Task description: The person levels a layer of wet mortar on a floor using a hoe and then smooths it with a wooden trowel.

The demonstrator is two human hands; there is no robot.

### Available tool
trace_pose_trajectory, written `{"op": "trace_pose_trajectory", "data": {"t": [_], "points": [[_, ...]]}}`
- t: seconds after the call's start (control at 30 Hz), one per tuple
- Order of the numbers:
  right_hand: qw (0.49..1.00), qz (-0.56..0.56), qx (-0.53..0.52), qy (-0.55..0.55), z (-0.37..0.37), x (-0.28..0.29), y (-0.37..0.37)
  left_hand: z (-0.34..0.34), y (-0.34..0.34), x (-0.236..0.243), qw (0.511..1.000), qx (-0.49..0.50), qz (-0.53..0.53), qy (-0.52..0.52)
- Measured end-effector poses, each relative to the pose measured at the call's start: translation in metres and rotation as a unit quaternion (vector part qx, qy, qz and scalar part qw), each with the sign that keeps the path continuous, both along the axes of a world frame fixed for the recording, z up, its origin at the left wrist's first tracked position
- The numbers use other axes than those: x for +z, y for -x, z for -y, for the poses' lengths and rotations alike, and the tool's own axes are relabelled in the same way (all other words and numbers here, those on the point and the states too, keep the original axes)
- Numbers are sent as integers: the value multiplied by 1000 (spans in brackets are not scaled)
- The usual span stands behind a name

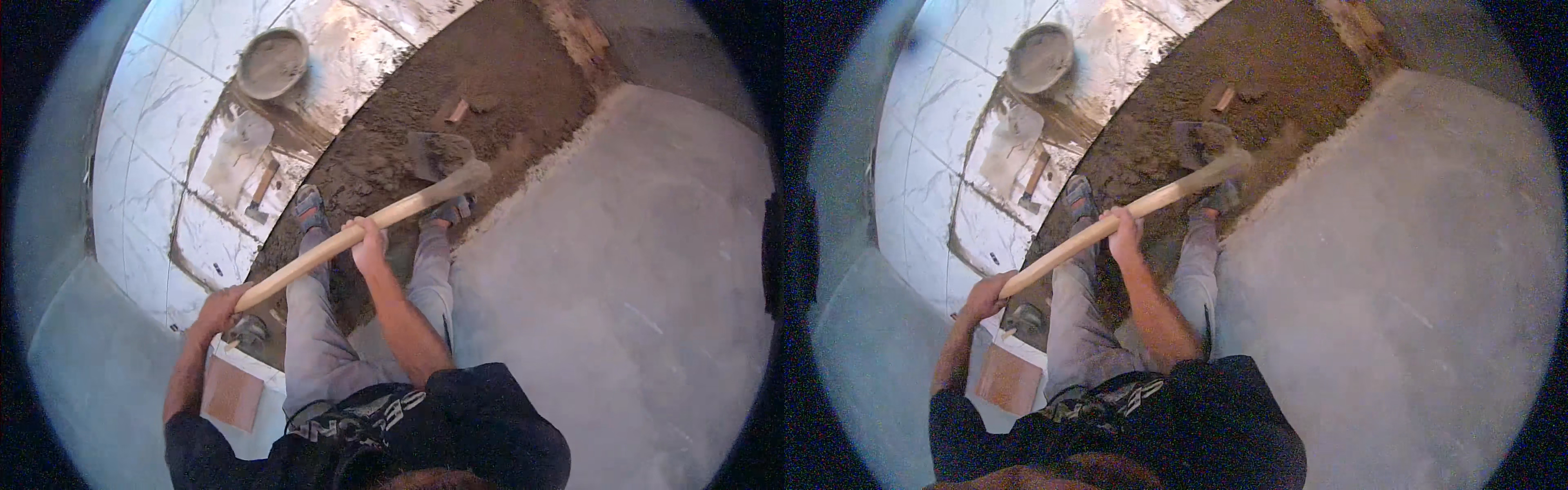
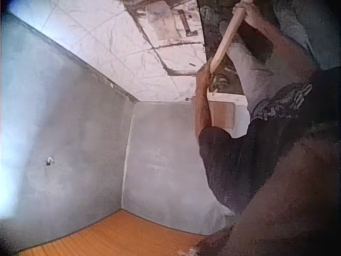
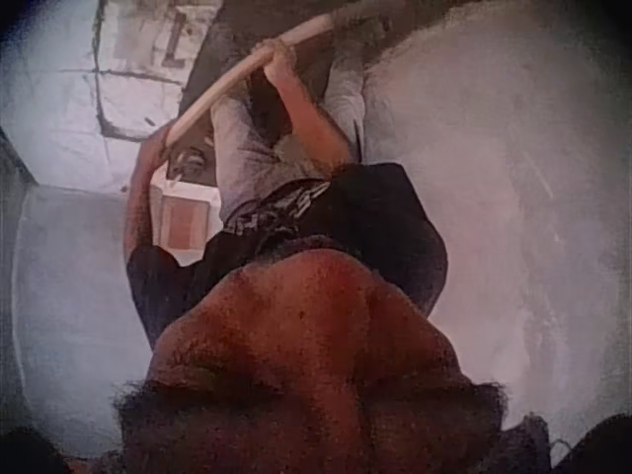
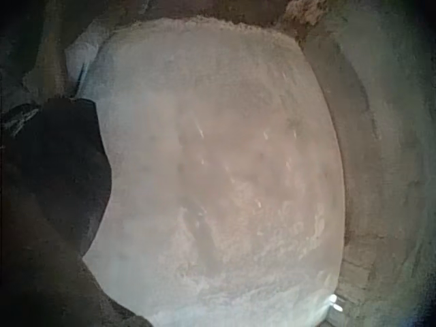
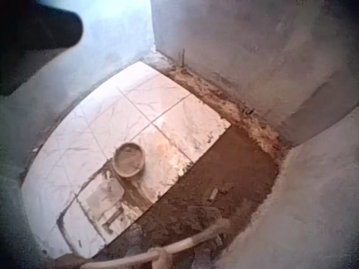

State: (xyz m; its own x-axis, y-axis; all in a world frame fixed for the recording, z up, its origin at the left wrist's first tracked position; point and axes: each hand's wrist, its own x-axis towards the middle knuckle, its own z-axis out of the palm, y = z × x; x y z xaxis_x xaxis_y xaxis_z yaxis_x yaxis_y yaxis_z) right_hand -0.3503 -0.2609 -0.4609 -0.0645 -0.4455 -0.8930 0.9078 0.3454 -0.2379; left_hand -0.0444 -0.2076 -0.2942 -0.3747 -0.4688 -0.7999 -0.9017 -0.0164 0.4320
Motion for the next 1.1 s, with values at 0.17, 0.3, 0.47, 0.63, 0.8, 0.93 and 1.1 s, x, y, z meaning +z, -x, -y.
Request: {"op": "trace_pose_trajectory", "data": {"t": [0.17,0.3,0.47,0.63,0.8,0.93,1.1], "points": [[996,-83,26,-15,15,-29,126,8,111,-37,997,56,-39,-31],[986,-153,34,-61,35,-45,253,2,241,-57,987,94,-104,-73],[960,-246,108,-81,53,-37,322,-14,347,-47,981,112,-132,-82],[958,-235,138,-94,36,-54,339,-14,381,-41,973,120,-108,-166],[954,-258,132,-74,15,-64,323,-49,381,-45,975,124,-88,-164],[949,-268,137,-95,16,-61,331,-38,402,-28,965,133,-29,-224],[944,-293,150,-13,77,-76,412,-12,467,-65,972,143,-124,-142]]}}
